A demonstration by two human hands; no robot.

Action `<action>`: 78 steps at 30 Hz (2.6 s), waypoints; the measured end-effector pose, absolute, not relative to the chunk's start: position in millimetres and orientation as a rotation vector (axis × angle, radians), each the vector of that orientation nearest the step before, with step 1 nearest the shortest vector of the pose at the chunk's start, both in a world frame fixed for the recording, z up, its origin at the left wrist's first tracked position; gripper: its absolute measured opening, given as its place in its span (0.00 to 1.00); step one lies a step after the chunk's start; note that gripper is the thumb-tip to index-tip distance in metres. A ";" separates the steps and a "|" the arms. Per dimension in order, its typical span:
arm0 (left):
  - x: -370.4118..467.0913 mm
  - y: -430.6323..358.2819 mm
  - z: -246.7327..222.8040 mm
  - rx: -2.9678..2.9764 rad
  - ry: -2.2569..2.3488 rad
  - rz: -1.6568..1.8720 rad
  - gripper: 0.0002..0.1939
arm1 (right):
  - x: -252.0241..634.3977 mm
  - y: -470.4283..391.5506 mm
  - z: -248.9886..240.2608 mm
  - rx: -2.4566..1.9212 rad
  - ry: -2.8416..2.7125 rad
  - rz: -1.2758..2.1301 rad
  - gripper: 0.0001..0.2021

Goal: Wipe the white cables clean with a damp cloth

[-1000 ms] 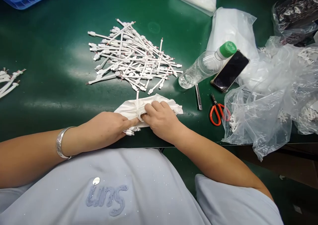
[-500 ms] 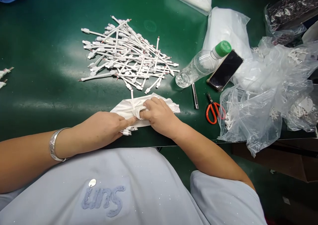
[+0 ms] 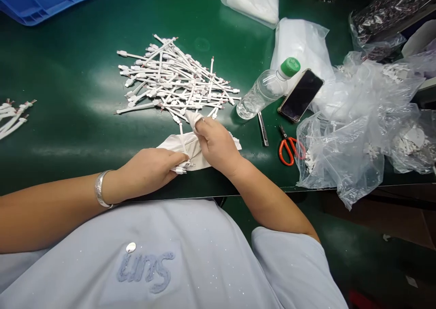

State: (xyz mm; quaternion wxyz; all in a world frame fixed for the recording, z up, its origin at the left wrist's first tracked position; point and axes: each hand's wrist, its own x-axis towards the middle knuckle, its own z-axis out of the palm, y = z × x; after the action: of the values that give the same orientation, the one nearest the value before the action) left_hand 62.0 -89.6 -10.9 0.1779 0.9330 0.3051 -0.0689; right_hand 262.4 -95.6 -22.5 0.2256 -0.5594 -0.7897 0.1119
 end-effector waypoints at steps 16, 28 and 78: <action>77.1 -88.8 -1.2 2.467 1.324 -0.068 0.12 | 263.9 -152.7 -44.5 -1.874 -1.969 0.265 0.05; 85.2 -68.4 -2.7 2.111 1.383 0.130 0.04 | 263.7 -153.5 -46.9 -1.878 -1.959 0.257 0.09; 23.8 -59.8 -27.3 2.373 1.029 0.152 0.12 | 241.3 -116.0 -34.7 -1.265 -2.752 -0.063 0.17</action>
State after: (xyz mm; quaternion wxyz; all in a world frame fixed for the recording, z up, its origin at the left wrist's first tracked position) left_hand 23.8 -59.8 -27.3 0.2720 0.8813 0.3823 0.0565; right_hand 241.3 -116.0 -34.7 0.0562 -0.4171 -0.9069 -0.0207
